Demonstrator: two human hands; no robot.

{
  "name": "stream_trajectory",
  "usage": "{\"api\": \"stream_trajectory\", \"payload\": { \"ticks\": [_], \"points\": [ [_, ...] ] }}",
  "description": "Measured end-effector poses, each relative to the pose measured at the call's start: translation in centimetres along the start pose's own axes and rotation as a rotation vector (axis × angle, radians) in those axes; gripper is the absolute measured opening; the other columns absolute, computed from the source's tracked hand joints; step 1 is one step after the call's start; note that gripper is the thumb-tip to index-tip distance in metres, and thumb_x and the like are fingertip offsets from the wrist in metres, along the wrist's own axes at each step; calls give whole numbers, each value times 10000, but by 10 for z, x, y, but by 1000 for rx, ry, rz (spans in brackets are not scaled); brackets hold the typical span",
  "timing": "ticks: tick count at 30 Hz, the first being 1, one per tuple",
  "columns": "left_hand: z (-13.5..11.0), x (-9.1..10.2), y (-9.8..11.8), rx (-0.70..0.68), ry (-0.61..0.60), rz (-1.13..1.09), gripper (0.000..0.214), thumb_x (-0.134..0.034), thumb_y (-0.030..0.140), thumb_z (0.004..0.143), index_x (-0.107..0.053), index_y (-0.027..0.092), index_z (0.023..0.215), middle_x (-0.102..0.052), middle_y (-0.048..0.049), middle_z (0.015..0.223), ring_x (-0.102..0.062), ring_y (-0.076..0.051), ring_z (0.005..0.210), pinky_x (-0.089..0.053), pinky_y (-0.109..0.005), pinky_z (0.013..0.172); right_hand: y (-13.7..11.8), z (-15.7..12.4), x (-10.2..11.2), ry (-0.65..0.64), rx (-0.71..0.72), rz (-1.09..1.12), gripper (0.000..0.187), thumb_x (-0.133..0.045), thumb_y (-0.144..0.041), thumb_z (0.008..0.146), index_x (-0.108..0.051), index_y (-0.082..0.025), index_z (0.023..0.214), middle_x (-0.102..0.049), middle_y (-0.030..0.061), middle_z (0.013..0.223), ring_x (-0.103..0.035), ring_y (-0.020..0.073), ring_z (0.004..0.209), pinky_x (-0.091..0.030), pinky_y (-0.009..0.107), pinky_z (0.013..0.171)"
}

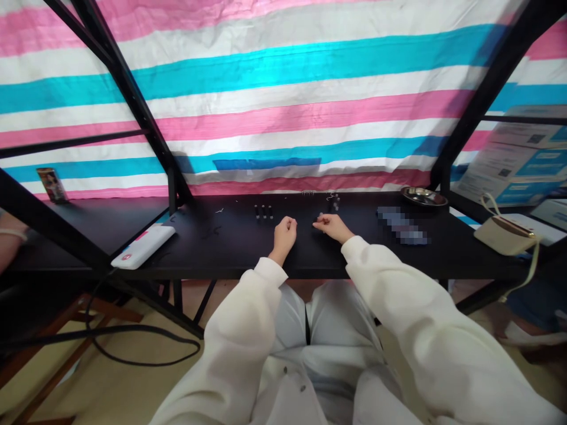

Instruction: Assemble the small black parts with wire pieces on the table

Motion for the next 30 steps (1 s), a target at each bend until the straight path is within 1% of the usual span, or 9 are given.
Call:
{"api": "stream_trajectory", "payload": {
  "ticks": [3,6,9,11,15,21,27,30],
  "points": [
    [-3,-2,5,-110,-3,150,193,-464,320,812,-519,186,684,-463,47,498,-424,-80,454,-306,-196,497,11,17,34,148,-26,-241,192,-693,-334,606,-591,-173,580,-581,5,558,-530,137,560,-440,289,618],
    [-4,-4,4,-117,-20,188,198,-464,315,808,-536,186,676,-471,40,505,-429,-88,471,-310,-202,516,23,27,64,285,-114,-412,96,-675,-252,629,-639,-163,631,-643,48,652,-586,165,652,-452,289,682],
    [-4,-5,4,-122,-28,193,194,-479,313,797,-552,187,669,-479,37,511,-433,-92,478,-314,-205,527,30,34,77,354,-167,-476,110,-656,-251,662,-672,-150,702,-678,82,744,-615,181,723,-458,287,718],
    [-4,-6,3,-130,-31,204,197,-480,312,797,-554,186,666,-487,34,516,-441,-95,485,-319,-206,533,34,37,78,369,-180,-492,138,-654,-262,672,-685,-144,737,-688,98,784,-626,191,756,-460,290,734],
    [-4,-7,1,-146,-41,247,213,-467,319,808,-551,186,665,-480,32,510,-444,-97,487,-323,-207,532,40,42,71,373,-188,-493,167,-647,-276,691,-697,-138,770,-693,118,811,-636,208,788,-461,295,741],
    [-3,-10,-3,-155,-59,240,219,-467,328,812,-553,184,672,-488,31,520,-439,-93,480,-324,-203,523,45,42,65,333,-259,-545,167,-638,-282,711,-705,-163,806,-697,110,867,-636,228,846,-461,305,737],
    [-4,-11,-2,-157,-65,251,228,-462,334,814,-547,183,665,-504,26,532,-439,-92,484,-326,-205,524,45,40,63,339,-252,-545,205,-635,-306,724,-709,-157,844,-696,121,884,-638,232,862,-464,308,742],
    [-4,-10,-2,-163,-62,274,232,-454,338,816,-545,183,668,-504,27,533,-443,-94,491,-326,-207,527,45,41,63,320,-256,-573,222,-634,-304,731,-709,-151,873,-693,132,910,-638,232,877,-466,307,753]
  ]
}}
Point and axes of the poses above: each hand's wrist, its own z-axis towards the middle knuckle, its own x-axis out of the back of the hand, y = z × x, the point moved 7 cm from there along z, towards the middle knuckle
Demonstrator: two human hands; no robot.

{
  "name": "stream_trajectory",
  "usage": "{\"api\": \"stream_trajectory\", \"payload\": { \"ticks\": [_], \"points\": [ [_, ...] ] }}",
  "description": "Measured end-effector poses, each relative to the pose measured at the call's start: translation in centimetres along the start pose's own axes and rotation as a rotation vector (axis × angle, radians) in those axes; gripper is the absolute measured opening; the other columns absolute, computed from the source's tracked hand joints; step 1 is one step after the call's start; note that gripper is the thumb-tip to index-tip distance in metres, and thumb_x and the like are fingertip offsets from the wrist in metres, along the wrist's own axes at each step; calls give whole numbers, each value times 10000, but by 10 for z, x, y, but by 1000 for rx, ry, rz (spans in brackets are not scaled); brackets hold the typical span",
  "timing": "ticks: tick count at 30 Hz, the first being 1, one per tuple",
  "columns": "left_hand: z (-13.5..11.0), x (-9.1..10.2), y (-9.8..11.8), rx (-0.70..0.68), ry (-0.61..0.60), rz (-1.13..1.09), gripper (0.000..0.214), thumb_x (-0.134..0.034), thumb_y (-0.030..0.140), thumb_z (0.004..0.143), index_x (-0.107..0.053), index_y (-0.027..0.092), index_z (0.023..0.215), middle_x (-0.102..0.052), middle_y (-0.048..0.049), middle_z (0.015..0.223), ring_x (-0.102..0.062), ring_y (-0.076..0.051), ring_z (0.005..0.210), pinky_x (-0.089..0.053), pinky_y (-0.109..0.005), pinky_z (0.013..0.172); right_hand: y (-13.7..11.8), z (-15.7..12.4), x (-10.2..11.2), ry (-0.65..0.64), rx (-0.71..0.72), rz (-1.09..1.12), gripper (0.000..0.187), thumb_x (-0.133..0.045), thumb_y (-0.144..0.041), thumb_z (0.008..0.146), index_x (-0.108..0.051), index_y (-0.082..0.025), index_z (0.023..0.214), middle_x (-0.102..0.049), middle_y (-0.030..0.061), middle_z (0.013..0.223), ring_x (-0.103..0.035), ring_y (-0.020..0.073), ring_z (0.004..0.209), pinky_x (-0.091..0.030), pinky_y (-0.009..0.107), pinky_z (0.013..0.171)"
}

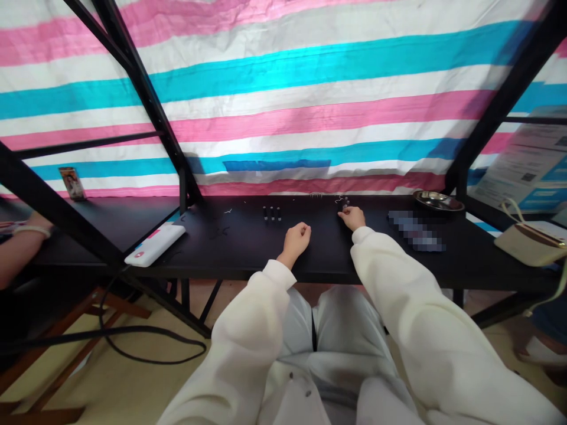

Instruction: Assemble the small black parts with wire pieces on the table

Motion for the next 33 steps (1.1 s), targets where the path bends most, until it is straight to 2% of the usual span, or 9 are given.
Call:
{"api": "stream_trajectory", "payload": {
  "ticks": [8,16,22,26,30,33],
  "points": [
    [1,1,4,6,-1,54,237,-439,333,817,-553,173,683,-508,34,533,-454,-89,509,-337,-204,548,6,2,5,-63,-33,-130,215,-644,-267,736,-709,-149,904,-691,124,921,-638,220,907,-464,276,776],
    [1,1,3,-3,1,57,244,-442,335,817,-556,173,675,-507,31,536,-445,-89,505,-333,-207,545,3,-12,18,-3,-109,-195,292,-650,-348,752,-707,-150,958,-671,171,988,-630,270,947,-470,325,781],
    [0,3,4,-1,23,68,231,-452,325,816,-546,180,663,-501,30,527,-455,-95,507,-329,-214,547,0,-15,19,-52,-154,-247,307,-645,-344,743,-685,-119,948,-659,182,1004,-619,284,976,-473,357,791],
    [0,14,3,54,132,25,190,-456,300,816,-535,186,685,-522,23,562,-489,-102,536,-351,-219,570,-2,-22,21,-81,-192,-271,313,-646,-318,722,-666,-113,958,-651,187,1016,-611,292,990,-465,378,803],
    [3,26,-8,182,290,-204,77,-460,232,802,-510,186,838,-556,15,657,-524,-101,568,-403,-226,601,-10,-39,20,-87,-149,-241,295,-611,-327,738,-664,-127,949,-653,189,1001,-614,290,971,-450,388,806],
    [5,31,-23,325,393,-393,202,-479,173,768,-454,179,968,-560,16,727,-526,-88,558,-434,-232,615,-21,-55,16,-59,-72,-144,226,-587,-328,738,-666,-158,863,-672,151,937,-623,277,911,-443,389,797]
  ]
}}
Point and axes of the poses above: each hand's wrist, its own z-axis towards the middle knuckle, its own x-axis out of the back of the hand, y = z × x, the point moved 7 cm from there along z, towards the middle knuckle
